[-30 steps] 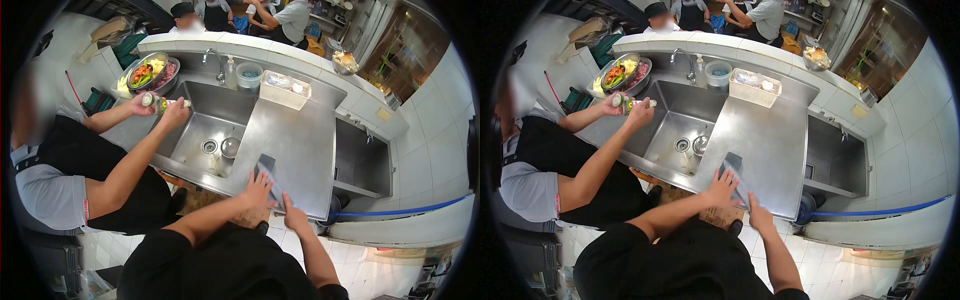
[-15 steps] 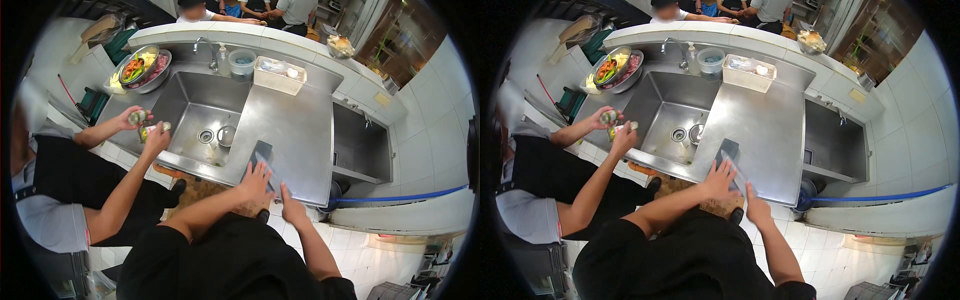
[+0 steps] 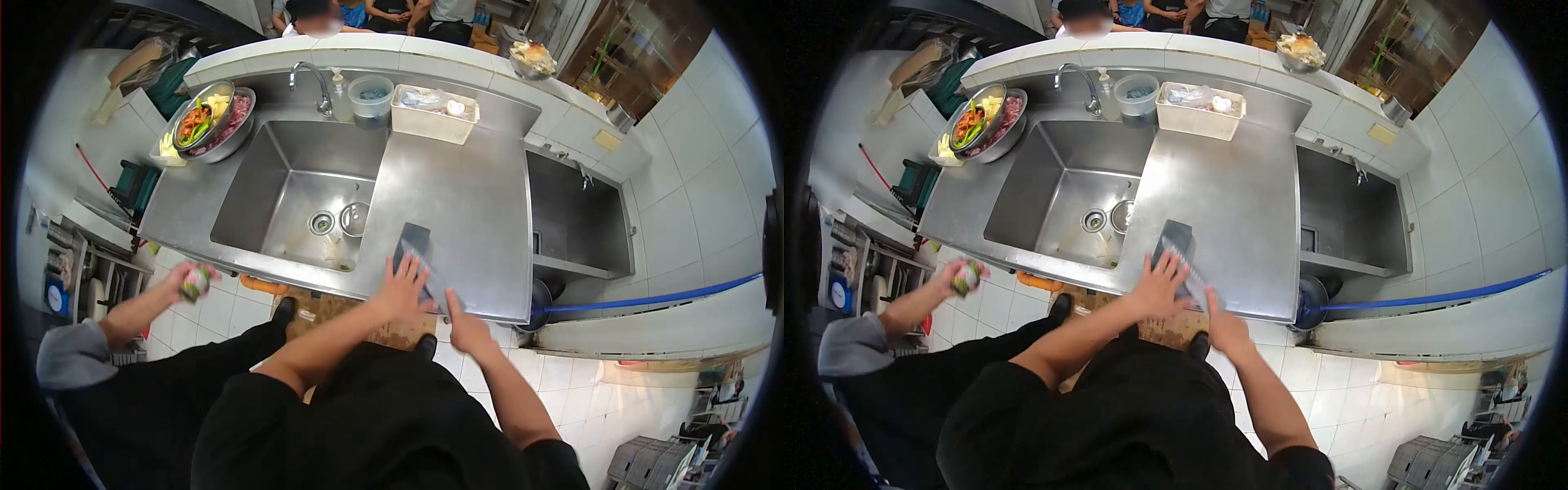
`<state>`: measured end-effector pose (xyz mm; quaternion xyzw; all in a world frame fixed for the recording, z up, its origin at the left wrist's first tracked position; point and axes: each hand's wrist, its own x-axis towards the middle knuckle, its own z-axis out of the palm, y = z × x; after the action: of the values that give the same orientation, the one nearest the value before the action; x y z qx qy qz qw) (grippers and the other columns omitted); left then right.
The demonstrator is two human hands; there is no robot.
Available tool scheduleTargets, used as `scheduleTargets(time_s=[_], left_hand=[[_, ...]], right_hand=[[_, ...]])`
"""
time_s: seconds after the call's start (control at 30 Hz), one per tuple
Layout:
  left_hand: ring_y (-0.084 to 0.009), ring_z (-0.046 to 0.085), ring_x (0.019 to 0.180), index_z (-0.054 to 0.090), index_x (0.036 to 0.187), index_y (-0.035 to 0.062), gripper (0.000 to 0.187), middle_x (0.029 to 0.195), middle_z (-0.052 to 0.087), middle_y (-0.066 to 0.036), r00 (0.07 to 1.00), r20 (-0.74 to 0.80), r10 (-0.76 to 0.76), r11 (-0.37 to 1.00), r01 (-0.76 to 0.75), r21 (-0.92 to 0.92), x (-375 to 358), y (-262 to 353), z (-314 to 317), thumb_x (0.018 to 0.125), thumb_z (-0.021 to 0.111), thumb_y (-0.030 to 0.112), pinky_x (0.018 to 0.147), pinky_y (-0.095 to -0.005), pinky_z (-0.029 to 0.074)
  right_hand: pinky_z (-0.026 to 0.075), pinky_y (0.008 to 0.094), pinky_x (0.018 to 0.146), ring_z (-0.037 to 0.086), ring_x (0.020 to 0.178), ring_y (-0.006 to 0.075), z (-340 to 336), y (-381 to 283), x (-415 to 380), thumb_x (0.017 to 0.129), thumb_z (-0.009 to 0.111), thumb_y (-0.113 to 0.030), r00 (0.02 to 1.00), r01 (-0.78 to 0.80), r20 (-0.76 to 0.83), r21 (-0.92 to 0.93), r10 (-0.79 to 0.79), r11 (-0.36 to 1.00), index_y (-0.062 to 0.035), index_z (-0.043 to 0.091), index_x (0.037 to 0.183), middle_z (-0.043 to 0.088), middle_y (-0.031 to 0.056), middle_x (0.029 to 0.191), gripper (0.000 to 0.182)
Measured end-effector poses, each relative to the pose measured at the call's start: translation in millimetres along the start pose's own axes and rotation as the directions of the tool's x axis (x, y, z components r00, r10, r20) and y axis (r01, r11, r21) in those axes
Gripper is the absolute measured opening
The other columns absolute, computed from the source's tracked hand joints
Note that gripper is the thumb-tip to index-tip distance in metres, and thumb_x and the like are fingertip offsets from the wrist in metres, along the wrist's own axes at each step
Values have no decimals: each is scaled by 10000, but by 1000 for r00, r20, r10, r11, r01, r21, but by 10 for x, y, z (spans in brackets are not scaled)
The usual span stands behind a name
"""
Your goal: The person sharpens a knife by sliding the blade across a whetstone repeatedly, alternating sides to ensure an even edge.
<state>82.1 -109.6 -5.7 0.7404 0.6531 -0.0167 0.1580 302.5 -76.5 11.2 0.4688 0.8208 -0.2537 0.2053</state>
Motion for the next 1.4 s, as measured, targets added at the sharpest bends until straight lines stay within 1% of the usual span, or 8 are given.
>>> scheduleTargets(time_s=[0.17,0.4,0.53,0.63,0.83,1.07,1.27,1.4], left_hand=[[-455,175,1584,332,1625,39,942,1701,244,-250,997,78,-15,999,12,40,473,-234,-230,994,386,737,1227,-704,113],[-461,176,1584,285,1633,5,1020,1686,218,-314,982,148,116,993,-118,9,-527,342,-176,963,432,761,1238,-687,85],[-475,162,1581,299,1634,29,1006,1691,226,-289,999,34,33,999,-33,9,231,4,-96,959,448,760,1239,-676,139],[-474,163,1581,297,1634,28,998,1692,229,-282,993,117,16,1000,-14,-12,517,-158,-324,966,436,757,1241,-673,143],[-464,185,1580,319,1627,22,1033,1686,234,-301,972,181,153,988,-143,-66,-515,199,-255,938,454,779,1236,-690,89],[-451,172,1586,317,1631,38,1055,1683,245,-294,995,99,5,1000,-6,12,573,-186,-238,926,423,815,1238,-686,94],[-447,179,1584,302,1638,45,1040,1691,242,-275,986,123,116,993,-113,-34,-240,121,-166,938,408,808,1236,-692,103],[-440,166,1590,294,1638,35,1013,1701,229,-264,987,141,81,996,-84,16,-267,220,-165,957,410,777,1231,-708,78]], right_hand=[[563,561,868,734,969,457,-269,-25,319,915,596,-126,999,23,-38,35,-21,999,-192,-35,1681,724,325,1085,995],[559,565,816,733,904,475,95,32,-645,865,601,-82,990,22,140,-5,-21,1000,-184,-114,1674,738,310,993,1085],[576,538,864,747,975,431,-234,-34,23,886,619,-87,997,-48,66,-32,50,998,-158,-93,1677,721,333,1101,1067],[575,544,870,741,988,445,-309,-79,194,892,610,-88,999,-35,9,-13,35,999,-166,-82,1678,715,338,1117,1050],[565,557,869,749,969,440,-52,-87,-634,898,598,-125,976,-6,216,-1,6,1000,-161,-94,1678,730,331,1069,1043],[578,537,874,747,964,435,-286,-27,246,883,603,-84,1000,-21,23,-40,22,999,-151,-87,1676,728,322,1084,1053],[576,539,850,750,948,443,-182,-105,-489,882,591,-80,984,-19,178,4,18,1000,-135,-121,1671,725,342,1078,1064],[581,541,832,755,917,438,-79,-92,-419,869,613,-60,992,-25,125,-65,33,998,-114,-134,1667,734,329,1043,1094]])
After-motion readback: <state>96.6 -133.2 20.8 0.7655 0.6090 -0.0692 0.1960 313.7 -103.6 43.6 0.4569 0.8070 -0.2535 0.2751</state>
